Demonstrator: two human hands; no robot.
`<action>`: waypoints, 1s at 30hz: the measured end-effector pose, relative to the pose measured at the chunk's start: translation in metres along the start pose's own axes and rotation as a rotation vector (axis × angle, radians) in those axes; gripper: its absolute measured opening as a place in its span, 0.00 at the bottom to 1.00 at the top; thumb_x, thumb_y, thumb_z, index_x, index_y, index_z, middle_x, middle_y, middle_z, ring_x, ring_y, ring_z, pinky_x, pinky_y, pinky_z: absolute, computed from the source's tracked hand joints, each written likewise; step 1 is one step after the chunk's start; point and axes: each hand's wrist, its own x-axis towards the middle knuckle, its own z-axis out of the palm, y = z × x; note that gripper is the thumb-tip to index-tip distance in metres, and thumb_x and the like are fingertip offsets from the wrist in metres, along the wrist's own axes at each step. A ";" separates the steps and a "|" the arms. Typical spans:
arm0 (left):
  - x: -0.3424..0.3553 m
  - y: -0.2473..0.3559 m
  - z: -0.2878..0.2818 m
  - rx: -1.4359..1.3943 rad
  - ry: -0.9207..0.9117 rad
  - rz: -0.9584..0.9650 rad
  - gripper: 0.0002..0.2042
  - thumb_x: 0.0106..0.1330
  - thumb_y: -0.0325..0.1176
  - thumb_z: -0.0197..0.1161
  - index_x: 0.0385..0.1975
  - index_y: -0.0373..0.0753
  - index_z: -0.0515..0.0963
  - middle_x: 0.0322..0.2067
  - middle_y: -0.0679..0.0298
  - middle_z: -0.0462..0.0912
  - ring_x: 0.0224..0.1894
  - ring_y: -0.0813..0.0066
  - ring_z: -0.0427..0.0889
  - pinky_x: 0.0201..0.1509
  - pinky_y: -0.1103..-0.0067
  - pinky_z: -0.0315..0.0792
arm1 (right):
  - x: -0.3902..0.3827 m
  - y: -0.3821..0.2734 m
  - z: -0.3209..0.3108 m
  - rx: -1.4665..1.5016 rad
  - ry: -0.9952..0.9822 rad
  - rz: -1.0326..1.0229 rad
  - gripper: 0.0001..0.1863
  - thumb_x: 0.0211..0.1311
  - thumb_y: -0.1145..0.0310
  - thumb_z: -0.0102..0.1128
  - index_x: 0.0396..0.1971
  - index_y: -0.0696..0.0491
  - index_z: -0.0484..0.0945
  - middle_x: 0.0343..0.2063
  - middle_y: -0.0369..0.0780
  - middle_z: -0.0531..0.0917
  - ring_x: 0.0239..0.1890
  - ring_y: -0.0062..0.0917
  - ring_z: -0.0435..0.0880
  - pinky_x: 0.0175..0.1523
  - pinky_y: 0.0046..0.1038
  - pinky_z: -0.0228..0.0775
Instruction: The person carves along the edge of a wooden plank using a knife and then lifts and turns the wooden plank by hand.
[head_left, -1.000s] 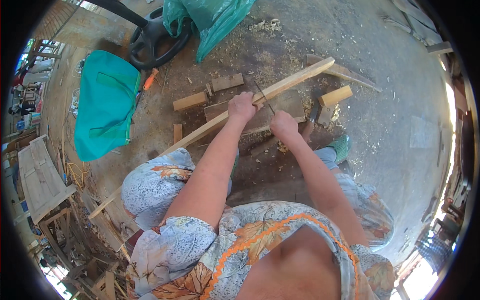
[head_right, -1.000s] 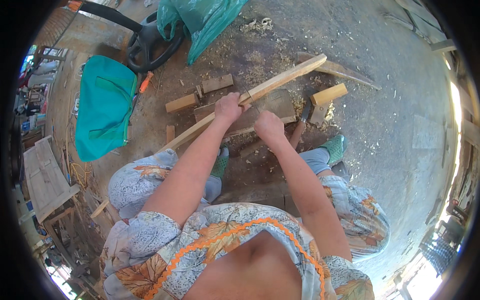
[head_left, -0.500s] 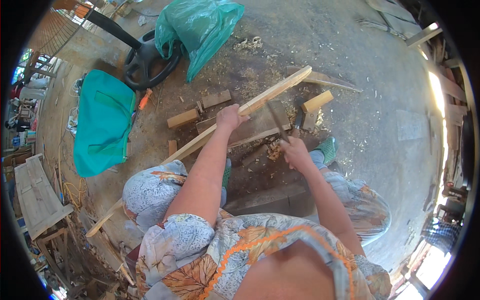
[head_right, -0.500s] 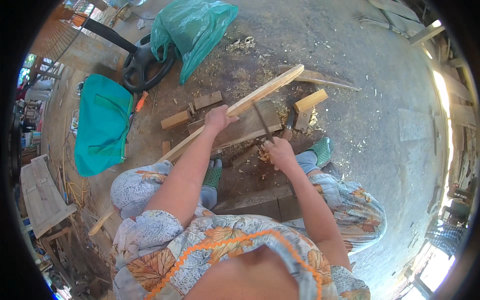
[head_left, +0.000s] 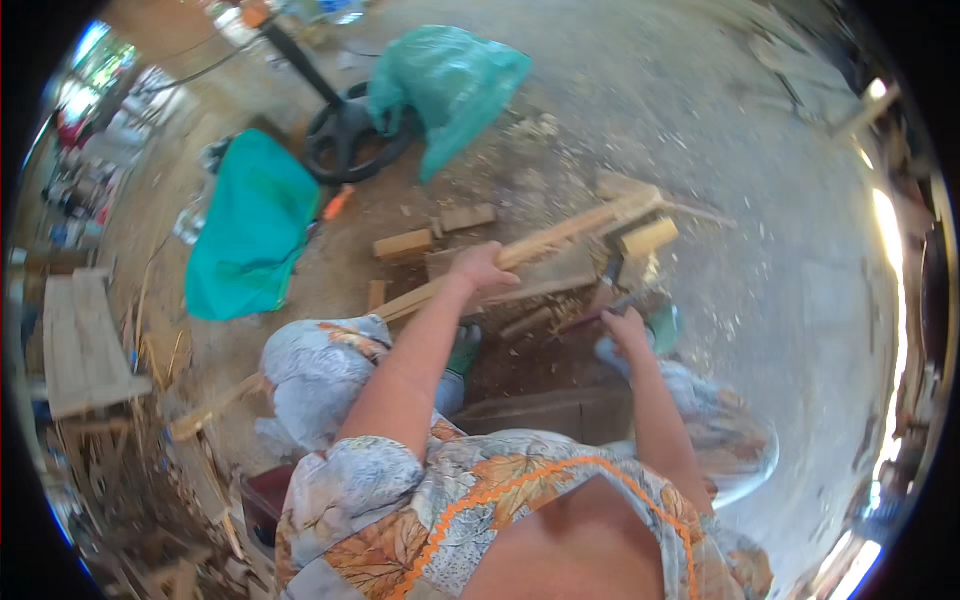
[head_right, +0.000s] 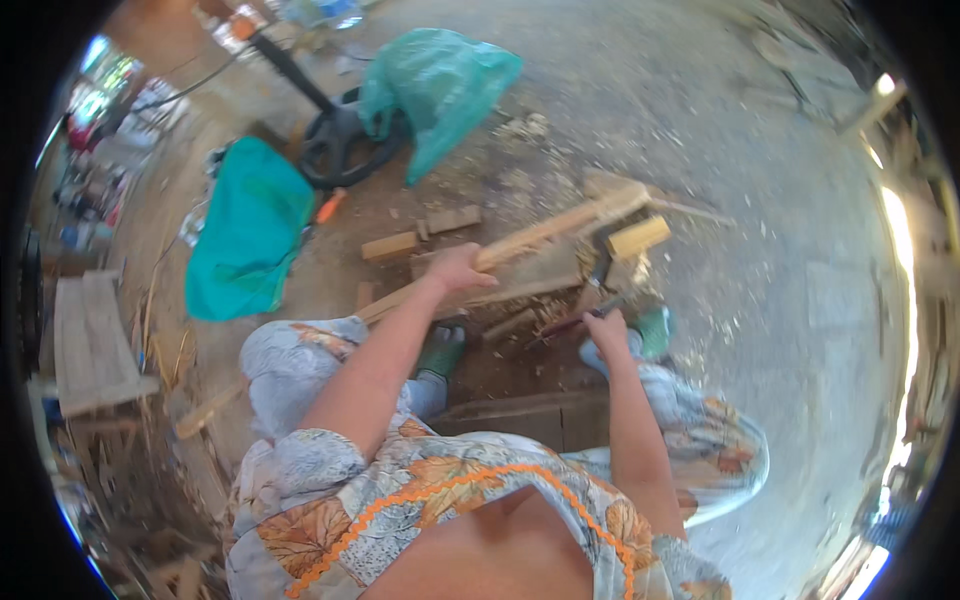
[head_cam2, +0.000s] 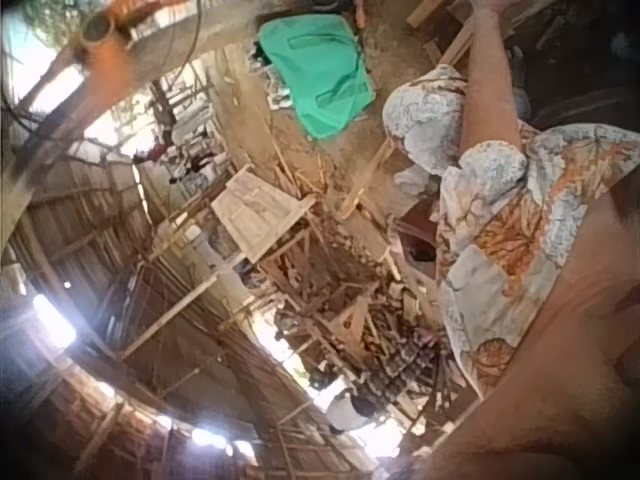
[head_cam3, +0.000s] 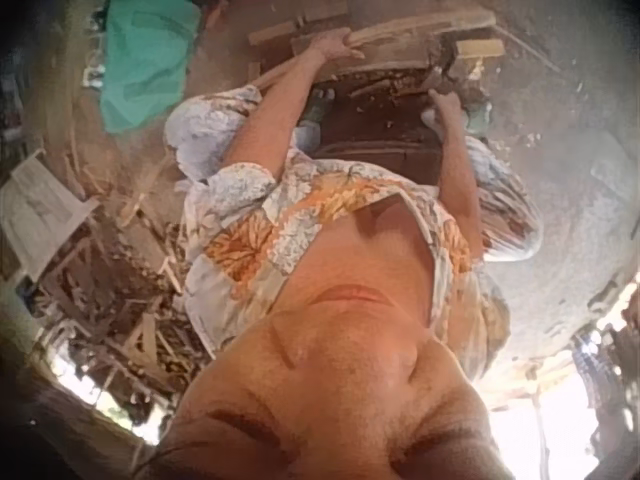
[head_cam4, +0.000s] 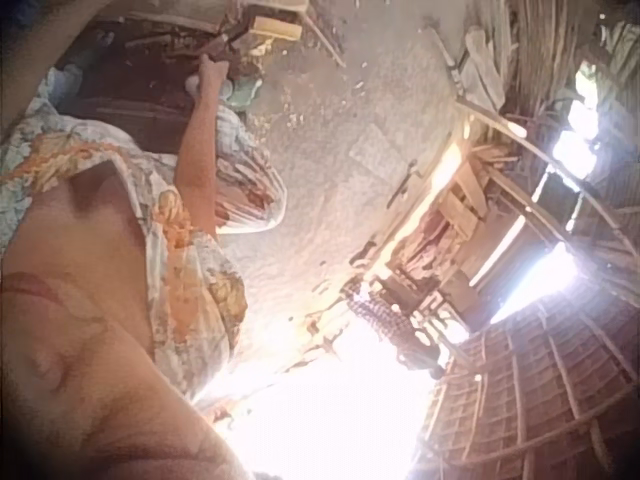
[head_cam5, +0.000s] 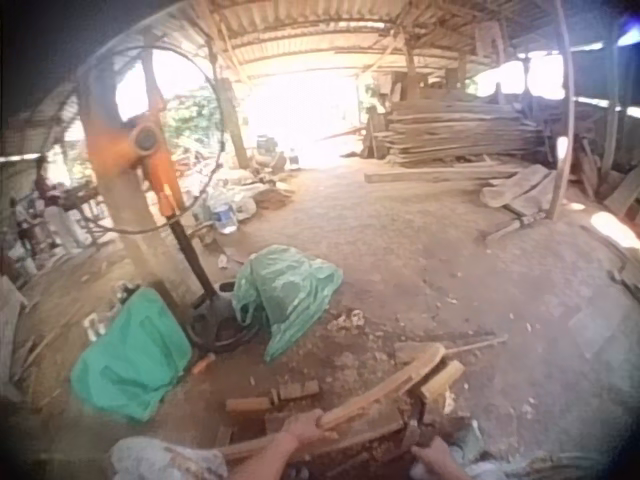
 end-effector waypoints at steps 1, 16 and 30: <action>-0.002 0.001 -0.003 0.016 -0.029 -0.019 0.31 0.37 0.57 0.69 0.38 0.41 0.75 0.38 0.53 0.79 0.42 0.56 0.77 0.45 0.67 0.70 | 0.014 0.006 0.013 -0.248 0.175 -0.182 0.25 0.48 0.59 0.61 0.43 0.59 0.71 0.31 0.49 0.80 0.33 0.35 0.80 0.39 0.35 0.72; -0.022 0.218 -0.106 -0.348 -0.082 0.292 0.34 0.49 0.63 0.60 0.46 0.37 0.74 0.44 0.52 0.77 0.45 0.56 0.76 0.46 0.66 0.71 | -0.151 -0.213 0.086 1.216 -0.975 -0.317 0.26 0.63 0.53 0.44 0.58 0.49 0.62 0.47 0.42 0.75 0.47 0.31 0.75 0.46 0.40 0.70; -0.292 -0.227 -0.201 -0.269 0.876 -0.976 0.41 0.48 0.62 0.59 0.60 0.45 0.60 0.59 0.59 0.64 0.62 0.63 0.61 0.63 0.65 0.56 | -0.119 -0.263 -0.018 1.197 -0.510 -0.352 0.34 0.57 0.43 0.51 0.51 0.58 0.66 0.43 0.48 0.75 0.45 0.38 0.76 0.42 0.39 0.73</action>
